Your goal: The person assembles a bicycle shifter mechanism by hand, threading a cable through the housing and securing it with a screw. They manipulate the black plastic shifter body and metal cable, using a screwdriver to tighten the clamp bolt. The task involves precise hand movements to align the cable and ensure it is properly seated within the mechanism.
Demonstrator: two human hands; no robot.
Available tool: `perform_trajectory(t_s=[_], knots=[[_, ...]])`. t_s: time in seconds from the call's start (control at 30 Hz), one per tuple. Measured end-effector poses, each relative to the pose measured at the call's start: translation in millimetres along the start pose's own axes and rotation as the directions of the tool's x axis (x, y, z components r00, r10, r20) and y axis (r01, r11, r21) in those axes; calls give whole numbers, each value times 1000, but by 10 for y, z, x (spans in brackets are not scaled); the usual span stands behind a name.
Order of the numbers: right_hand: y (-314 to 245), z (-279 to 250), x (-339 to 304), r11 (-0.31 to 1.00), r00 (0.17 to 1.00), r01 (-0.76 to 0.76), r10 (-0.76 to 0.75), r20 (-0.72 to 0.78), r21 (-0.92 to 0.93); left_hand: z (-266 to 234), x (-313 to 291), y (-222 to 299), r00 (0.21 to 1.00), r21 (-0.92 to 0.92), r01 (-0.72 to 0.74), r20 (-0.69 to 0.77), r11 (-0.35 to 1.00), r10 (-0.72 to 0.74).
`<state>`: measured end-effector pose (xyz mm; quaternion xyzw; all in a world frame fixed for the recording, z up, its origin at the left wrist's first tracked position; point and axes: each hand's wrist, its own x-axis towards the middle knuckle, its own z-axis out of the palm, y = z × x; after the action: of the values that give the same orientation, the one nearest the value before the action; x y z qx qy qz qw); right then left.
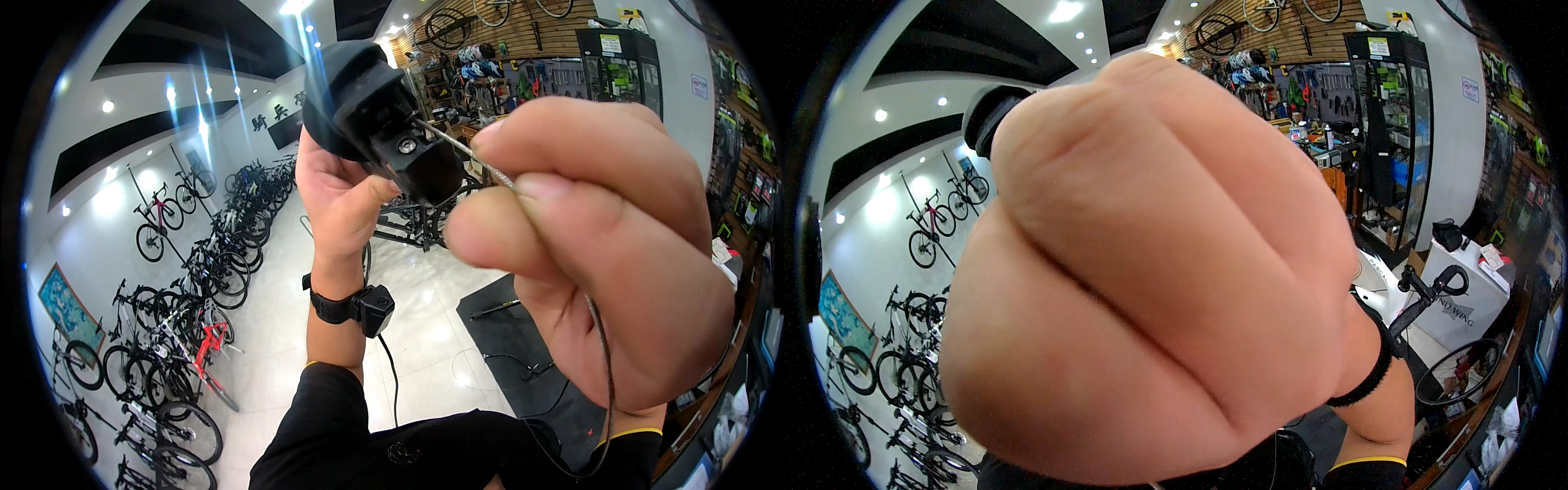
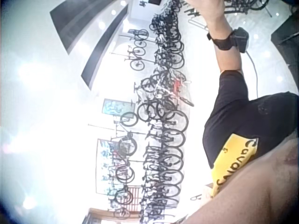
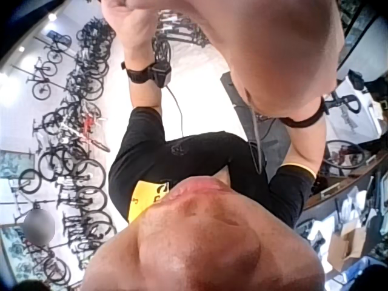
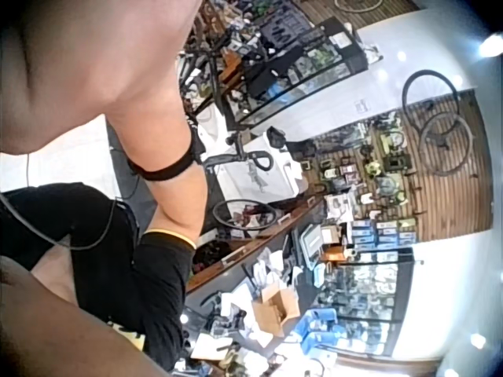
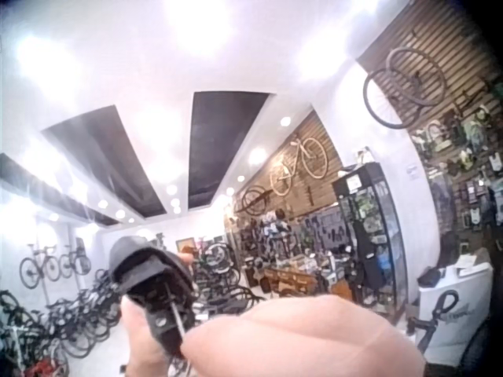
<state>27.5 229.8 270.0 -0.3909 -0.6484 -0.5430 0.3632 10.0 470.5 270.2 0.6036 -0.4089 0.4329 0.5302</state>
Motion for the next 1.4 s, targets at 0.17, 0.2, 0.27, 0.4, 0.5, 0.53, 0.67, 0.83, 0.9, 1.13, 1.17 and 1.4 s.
perform_trajectory(t_s=[0.17,0.2,0.27,0.4,0.5,0.53,0.67,0.83,0.9,1.13,1.17,1.4], knots=[[15,19,3,1000,1000,-5,5,-1,-8,-32,1,-14,1000,-59,-8,16,998,9],[12,18,6,1000,1000,-6,6,0,-9,-26,4,3,1000,-48,-5,30,999,6],[7,24,7,1000,1000,-10,10,0,-14,-17,-5,11,999,-25,12,30,1000,-11],[15,46,3,999,1000,-12,13,7,-29,6,-20,-6,1000,3,18,-2,1000,-18],[4,32,14,999,1000,-15,16,15,-48,-123,0,-124,996,-6,-60,58,998,61],[-3,27,15,998,1000,-17,18,16,-53,-126,5,-115,996,-15,-65,68,998,66],[-21,-3,8,997,999,-46,47,17,-70,-38,-35,-14,999,-44,-11,31,999,12],[-7,78,-12,997,987,-81,80,-142,-1,6,-25,-8,1000,-20,-2,-6,1000,2],[-36,71,8,995,988,-94,92,-125,-10,-48,-25,-58,999,-48,-32,15,998,32],[-124,189,24,986,977,-167,161,-138,-28,46,-51,-93,995,-4,-85,-50,996,85],[-113,225,21,987,978,-157,150,-146,-39,57,-55,-105,995,-4,-84,-62,996,83],[-122,340,-10,994,992,-58,47,-117,-94,54,-31,-225,984,164,-156,-63,974,168]])
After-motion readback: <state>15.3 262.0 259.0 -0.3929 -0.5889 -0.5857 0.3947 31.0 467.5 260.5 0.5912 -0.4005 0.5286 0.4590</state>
